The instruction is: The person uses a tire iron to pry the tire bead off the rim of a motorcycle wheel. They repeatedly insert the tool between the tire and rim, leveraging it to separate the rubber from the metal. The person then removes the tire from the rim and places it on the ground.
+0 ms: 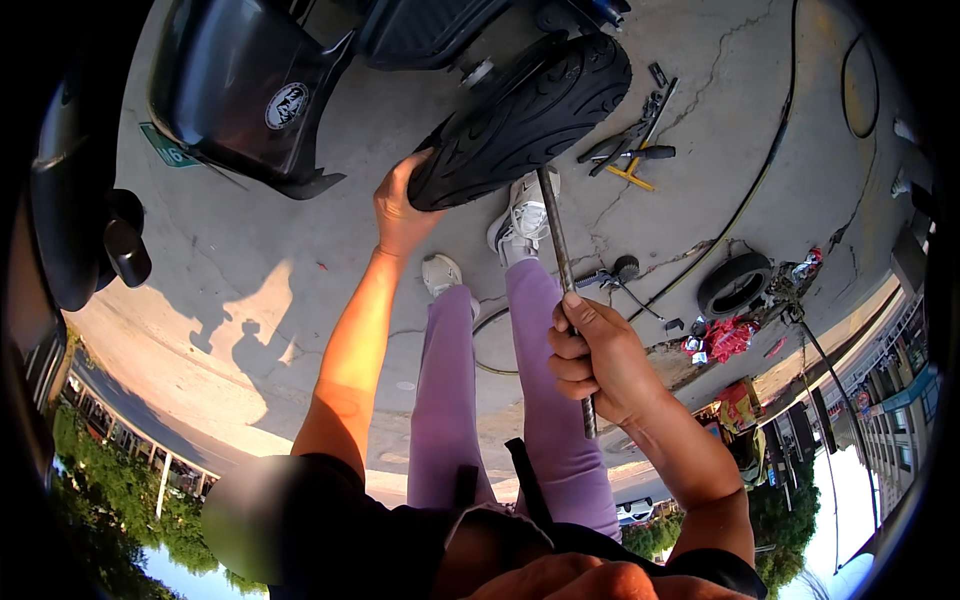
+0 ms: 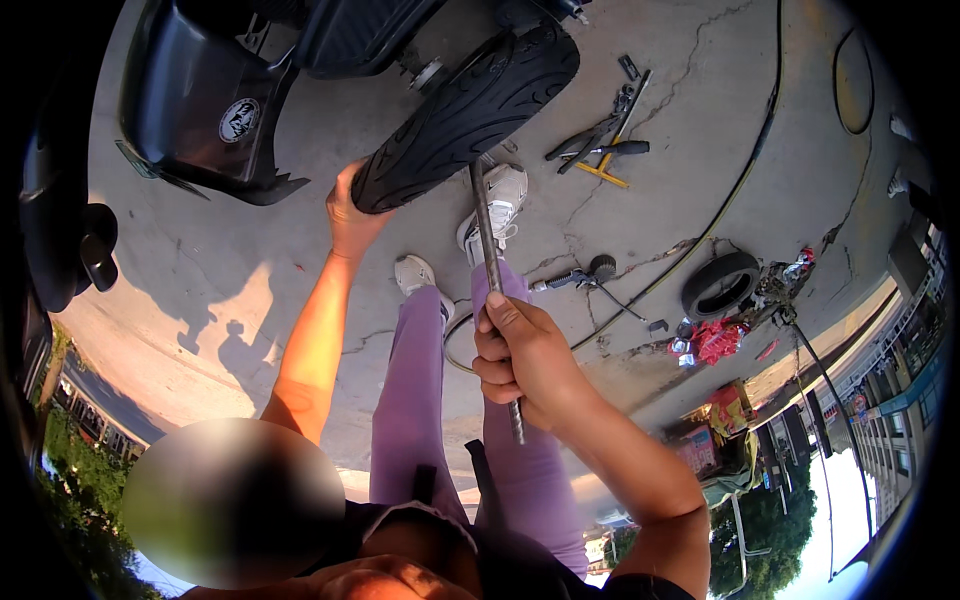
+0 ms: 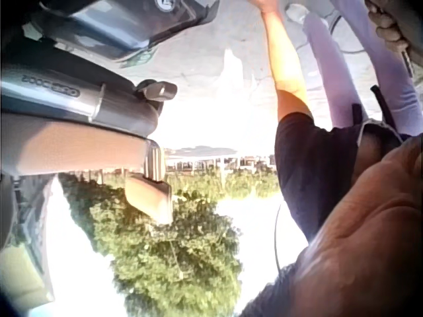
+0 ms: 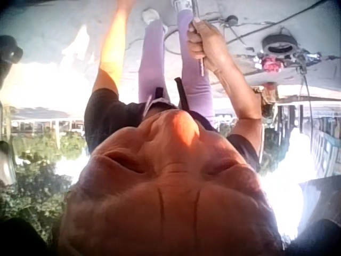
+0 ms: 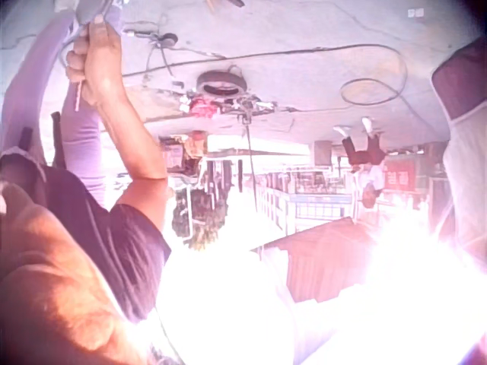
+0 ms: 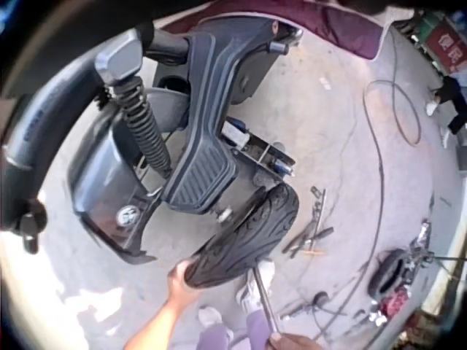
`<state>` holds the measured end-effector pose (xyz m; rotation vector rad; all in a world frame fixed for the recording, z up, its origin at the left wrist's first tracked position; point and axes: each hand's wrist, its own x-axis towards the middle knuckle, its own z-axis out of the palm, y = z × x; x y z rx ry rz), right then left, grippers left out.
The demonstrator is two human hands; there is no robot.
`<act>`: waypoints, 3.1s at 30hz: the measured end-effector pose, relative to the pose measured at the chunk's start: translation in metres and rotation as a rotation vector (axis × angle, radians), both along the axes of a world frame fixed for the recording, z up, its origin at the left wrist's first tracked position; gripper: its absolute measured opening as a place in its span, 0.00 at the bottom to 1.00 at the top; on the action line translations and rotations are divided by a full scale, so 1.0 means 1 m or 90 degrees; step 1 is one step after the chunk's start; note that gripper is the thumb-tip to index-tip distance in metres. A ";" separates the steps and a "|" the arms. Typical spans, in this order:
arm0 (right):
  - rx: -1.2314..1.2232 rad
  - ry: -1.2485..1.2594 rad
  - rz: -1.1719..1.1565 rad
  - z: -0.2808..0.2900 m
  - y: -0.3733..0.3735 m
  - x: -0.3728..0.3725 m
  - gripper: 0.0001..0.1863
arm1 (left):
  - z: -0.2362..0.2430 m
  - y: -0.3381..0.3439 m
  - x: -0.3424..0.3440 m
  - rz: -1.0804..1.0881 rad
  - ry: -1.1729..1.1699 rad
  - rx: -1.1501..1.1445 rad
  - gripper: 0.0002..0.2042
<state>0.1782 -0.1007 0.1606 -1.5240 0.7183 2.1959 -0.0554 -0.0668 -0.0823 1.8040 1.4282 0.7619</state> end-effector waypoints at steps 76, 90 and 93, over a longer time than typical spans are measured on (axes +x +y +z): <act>0.499 -0.460 0.413 -0.190 -0.058 0.038 0.28 | 0.108 0.096 0.046 -0.157 0.242 -0.206 0.37; 0.612 -0.386 1.250 -0.014 0.164 0.154 0.13 | 0.104 0.056 0.091 -0.059 0.362 -0.117 0.35; 0.601 -0.387 1.221 -0.011 0.168 0.150 0.17 | 0.111 0.074 0.087 -0.071 0.366 -0.192 0.35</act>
